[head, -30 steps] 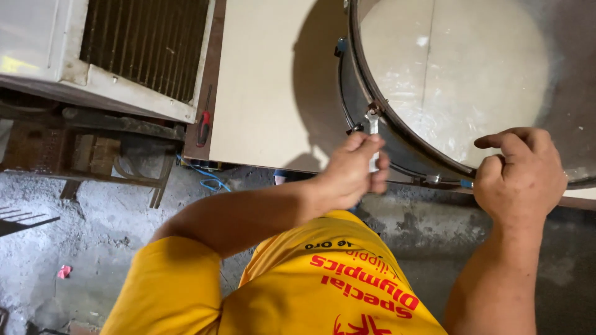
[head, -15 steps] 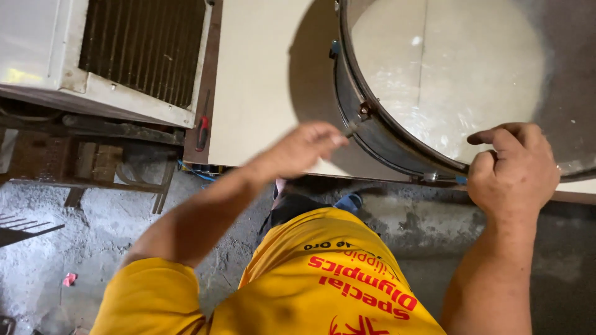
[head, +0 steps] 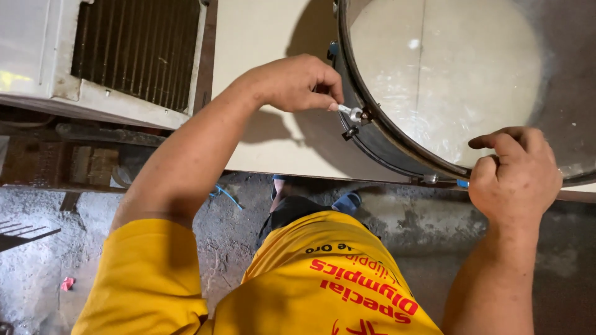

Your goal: A person uses a small wrench to adjust the tension bolts on the rim of a drum.

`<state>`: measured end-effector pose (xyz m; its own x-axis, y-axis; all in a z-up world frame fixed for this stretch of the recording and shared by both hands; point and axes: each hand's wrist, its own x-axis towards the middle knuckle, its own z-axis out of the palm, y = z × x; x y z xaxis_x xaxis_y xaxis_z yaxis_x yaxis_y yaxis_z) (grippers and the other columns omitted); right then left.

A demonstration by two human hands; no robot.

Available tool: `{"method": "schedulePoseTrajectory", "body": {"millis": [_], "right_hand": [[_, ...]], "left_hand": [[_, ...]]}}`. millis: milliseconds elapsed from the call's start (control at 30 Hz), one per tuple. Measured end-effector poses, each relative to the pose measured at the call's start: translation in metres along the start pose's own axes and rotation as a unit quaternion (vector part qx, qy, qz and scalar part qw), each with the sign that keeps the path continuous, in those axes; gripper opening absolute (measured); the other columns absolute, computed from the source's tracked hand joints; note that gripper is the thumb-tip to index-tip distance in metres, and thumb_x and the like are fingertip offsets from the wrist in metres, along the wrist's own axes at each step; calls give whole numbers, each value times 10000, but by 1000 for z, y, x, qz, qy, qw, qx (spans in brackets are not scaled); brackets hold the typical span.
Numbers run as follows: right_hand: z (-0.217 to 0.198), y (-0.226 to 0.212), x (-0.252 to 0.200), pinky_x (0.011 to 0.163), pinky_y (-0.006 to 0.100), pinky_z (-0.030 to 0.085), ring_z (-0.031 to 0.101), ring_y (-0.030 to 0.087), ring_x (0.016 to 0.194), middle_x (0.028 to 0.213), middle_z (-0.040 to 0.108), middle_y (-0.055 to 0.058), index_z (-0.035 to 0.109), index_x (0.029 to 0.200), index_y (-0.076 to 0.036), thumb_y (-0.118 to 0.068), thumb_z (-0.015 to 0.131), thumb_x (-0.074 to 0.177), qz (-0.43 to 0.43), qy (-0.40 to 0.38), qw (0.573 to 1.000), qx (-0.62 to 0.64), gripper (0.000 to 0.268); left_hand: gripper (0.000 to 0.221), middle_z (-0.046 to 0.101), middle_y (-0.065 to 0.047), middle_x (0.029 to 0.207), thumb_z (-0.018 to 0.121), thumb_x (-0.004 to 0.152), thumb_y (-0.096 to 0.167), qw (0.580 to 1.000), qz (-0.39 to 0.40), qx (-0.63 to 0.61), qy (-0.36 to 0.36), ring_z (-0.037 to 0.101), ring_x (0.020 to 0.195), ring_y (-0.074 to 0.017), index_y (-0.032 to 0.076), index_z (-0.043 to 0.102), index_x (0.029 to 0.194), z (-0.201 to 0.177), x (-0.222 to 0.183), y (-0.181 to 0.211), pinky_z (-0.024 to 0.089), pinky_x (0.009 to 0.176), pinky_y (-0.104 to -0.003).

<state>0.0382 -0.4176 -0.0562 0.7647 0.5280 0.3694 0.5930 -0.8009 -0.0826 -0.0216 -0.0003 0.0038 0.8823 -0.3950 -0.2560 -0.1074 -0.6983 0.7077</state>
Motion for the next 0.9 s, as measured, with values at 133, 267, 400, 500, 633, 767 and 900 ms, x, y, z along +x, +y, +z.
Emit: {"method": "schedulePoseTrajectory", "body": {"millis": [133, 267, 400, 500, 633, 767, 900], "right_hand": [[0, -1, 1, 592, 400, 473, 658, 240, 998, 1158, 679, -13, 840, 1054, -278, -154, 507, 820, 4, -2, 1000, 6, 426], [0, -1, 2, 583, 405, 471, 659, 246, 991, 1151, 675, -20, 837, 1063, -290, -158, 519, 811, 11, -9, 1000, -6, 426], [0, -1, 1, 584, 390, 480, 658, 233, 992, 1151, 668, -31, 830, 1067, -299, -156, 521, 809, 16, -15, 1000, -16, 427], [-3, -4, 3, 581, 400, 475, 657, 246, 997, 1149, 669, -14, 841, 1072, -276, -147, 525, 815, 16, -15, 1000, 4, 427], [-3, -3, 3, 571, 385, 476, 661, 236, 980, 1138, 668, -4, 845, 1072, -278, -154, 529, 822, 4, -12, 1000, -8, 421], [1, 2, 1, 588, 396, 479, 668, 243, 986, 1139, 670, -1, 836, 1065, -293, -167, 536, 841, 2, -16, 1000, -15, 395], [4, 6, -1, 589, 411, 481, 671, 261, 1014, 1179, 669, 5, 824, 1093, -299, -144, 542, 836, 2, -23, 1000, -15, 413]], "left_hand": [[144, 771, 25, 993, 718, 955, 275, 998, -9, 41, -41, 695, 894, -150, 177, 764, 1050, -12, 16, 4, 506, 740, -334], [141, 756, 33, 958, 716, 955, 272, 998, 16, 37, -58, 675, 847, -135, 179, 762, 1050, -13, 27, -6, 489, 706, -313], [143, 745, -2, 1035, 697, 968, 257, 998, -23, 22, -63, 685, 905, -151, 156, 722, 1065, -6, 22, 6, 545, 789, -328], [128, 743, -30, 1125, 671, 969, 256, 996, -91, -10, -10, 689, 1016, -188, 162, 699, 1051, 15, 10, 19, 553, 878, -369], [102, 755, -8, 1101, 657, 978, 262, 954, -250, -133, 97, 694, 962, -162, 177, 712, 993, 55, -11, 55, 559, 820, -336], [154, 707, -54, 952, 617, 1000, 286, 873, -287, -345, 188, 585, 727, -134, 156, 622, 1083, 106, -8, 60, 437, 596, -279], [158, 586, -90, 834, 545, 1070, 234, 584, -270, -721, 256, 491, 566, -179, 113, 469, 1136, 160, 18, 89, 411, 445, -293]]}}
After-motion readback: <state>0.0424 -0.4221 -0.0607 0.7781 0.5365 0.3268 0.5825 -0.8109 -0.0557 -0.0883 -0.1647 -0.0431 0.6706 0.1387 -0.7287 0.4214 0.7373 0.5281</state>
